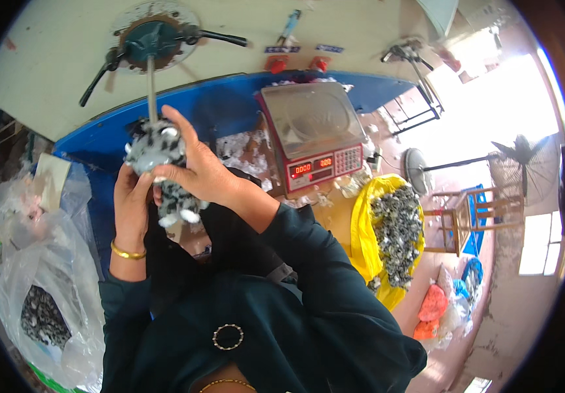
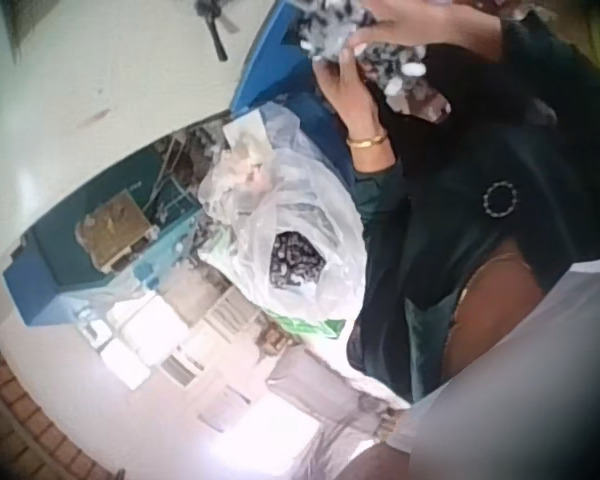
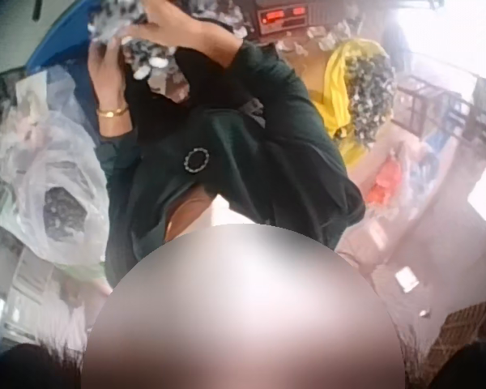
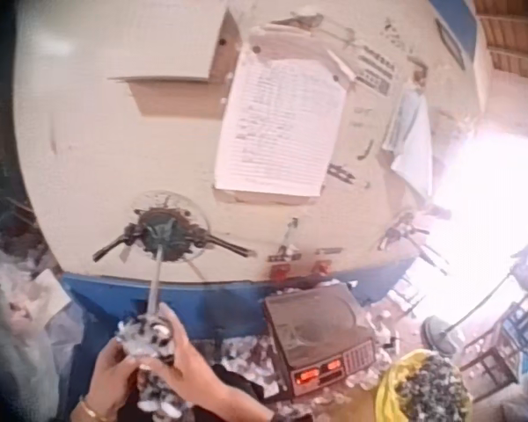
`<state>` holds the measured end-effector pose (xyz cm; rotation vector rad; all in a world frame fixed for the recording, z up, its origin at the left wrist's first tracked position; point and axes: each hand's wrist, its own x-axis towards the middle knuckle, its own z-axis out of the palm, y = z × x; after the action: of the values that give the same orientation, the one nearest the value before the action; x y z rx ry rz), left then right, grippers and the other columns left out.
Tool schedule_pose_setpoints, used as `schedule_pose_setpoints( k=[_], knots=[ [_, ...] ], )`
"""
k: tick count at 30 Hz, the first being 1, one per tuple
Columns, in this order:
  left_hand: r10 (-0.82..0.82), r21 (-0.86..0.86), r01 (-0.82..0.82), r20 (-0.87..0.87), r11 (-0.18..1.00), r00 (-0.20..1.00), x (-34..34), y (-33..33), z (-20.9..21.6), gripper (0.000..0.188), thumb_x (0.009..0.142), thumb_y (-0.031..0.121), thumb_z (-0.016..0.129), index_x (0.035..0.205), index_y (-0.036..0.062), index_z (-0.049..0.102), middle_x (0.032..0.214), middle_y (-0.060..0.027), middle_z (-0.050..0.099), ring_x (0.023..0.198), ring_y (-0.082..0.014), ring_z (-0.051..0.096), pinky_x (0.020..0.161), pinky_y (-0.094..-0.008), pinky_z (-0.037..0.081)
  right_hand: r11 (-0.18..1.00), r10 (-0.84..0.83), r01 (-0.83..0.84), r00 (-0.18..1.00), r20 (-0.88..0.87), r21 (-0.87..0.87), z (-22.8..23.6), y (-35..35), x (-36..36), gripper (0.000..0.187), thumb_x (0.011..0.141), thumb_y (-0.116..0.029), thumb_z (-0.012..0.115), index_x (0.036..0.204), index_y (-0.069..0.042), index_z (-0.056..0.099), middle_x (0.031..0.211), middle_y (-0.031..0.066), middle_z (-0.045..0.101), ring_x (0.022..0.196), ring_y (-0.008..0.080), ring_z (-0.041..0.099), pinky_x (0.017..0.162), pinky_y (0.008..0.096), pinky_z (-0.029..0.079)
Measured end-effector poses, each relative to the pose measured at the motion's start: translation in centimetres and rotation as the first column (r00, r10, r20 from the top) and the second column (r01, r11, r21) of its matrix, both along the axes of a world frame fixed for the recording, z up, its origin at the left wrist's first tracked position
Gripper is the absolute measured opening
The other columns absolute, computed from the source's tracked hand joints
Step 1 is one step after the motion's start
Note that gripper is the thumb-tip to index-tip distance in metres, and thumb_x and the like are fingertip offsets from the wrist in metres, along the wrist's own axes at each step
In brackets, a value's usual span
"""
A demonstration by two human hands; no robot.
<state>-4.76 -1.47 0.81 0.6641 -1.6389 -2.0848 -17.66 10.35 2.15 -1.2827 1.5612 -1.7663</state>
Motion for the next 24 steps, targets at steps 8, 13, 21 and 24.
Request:
schedule_pose_setpoints(
  k=[8, 13, 21, 24],
  knots=[
    [-0.141, 0.073, 0.137, 0.05, 0.988, 0.989, 5.1, 0.0, -3.1, 0.036, 0.091, 0.01, 0.058, 0.125, 0.0035, 0.049, 0.11, -0.0145, 0.062, 0.088, -0.0179, 0.063, 0.076, -0.0287, 0.053, 0.739, -0.653, 0.672, 0.728, -0.209, 0.033, -5.8, 13.1, -13.4, 0.108, 0.059, -0.018, 0.088, 0.145, -0.006, 0.024, 0.135, 0.0196, 0.045, 0.122, 0.0286, 0.049, 0.102, 0.0366, 0.04],
    [-0.236, 0.113, 0.225, 0.097, 0.968, 0.967, 4.7, 0.8, -3.8, 0.031, 0.091, 0.011, 0.061, 0.118, 0.0004, 0.053, 0.104, -0.0119, 0.064, 0.086, -0.0158, 0.063, 0.076, -0.0266, 0.051, 0.534, -0.817, 0.844, 0.529, -0.229, 0.045, -11.7, 21.2, -20.1, 0.106, 0.062, -0.011, 0.086, 0.146, -0.006, 0.022, 0.126, 0.0156, 0.054, 0.114, 0.0237, 0.054, 0.096, 0.0345, 0.044],
    [-0.208, 0.127, 0.188, 0.171, 0.974, 0.963, 5.3, 0.9, -5.6, 0.026, 0.091, 0.013, 0.062, 0.112, -0.0002, 0.055, 0.098, -0.0111, 0.065, 0.082, -0.0149, 0.063, 0.072, -0.0255, 0.051, 0.235, -0.883, 0.95, 0.296, -0.364, 0.205, -15.3, 26.9, -11.2, 0.104, 0.065, -0.007, 0.085, 0.146, -0.001, 0.021, 0.14, 0.0187, 0.04, 0.131, 0.0265, 0.039, 0.105, 0.0363, 0.037],
    [-0.174, 0.159, 0.139, 0.234, 0.977, 0.957, 6.1, 0.7, -6.1, 0.025, 0.091, 0.015, 0.063, 0.11, 0.0006, 0.056, 0.095, -0.0096, 0.066, 0.081, -0.0134, 0.063, 0.072, -0.0241, 0.05, 0.224, -0.948, 0.972, 0.235, -0.217, 0.074, -16.8, 28.7, -11.4, 0.104, 0.065, -0.011, 0.086, 0.146, 0.0, 0.021, 0.141, 0.0213, 0.038, 0.13, 0.0284, 0.04, 0.105, 0.0363, 0.036]
  ],
)
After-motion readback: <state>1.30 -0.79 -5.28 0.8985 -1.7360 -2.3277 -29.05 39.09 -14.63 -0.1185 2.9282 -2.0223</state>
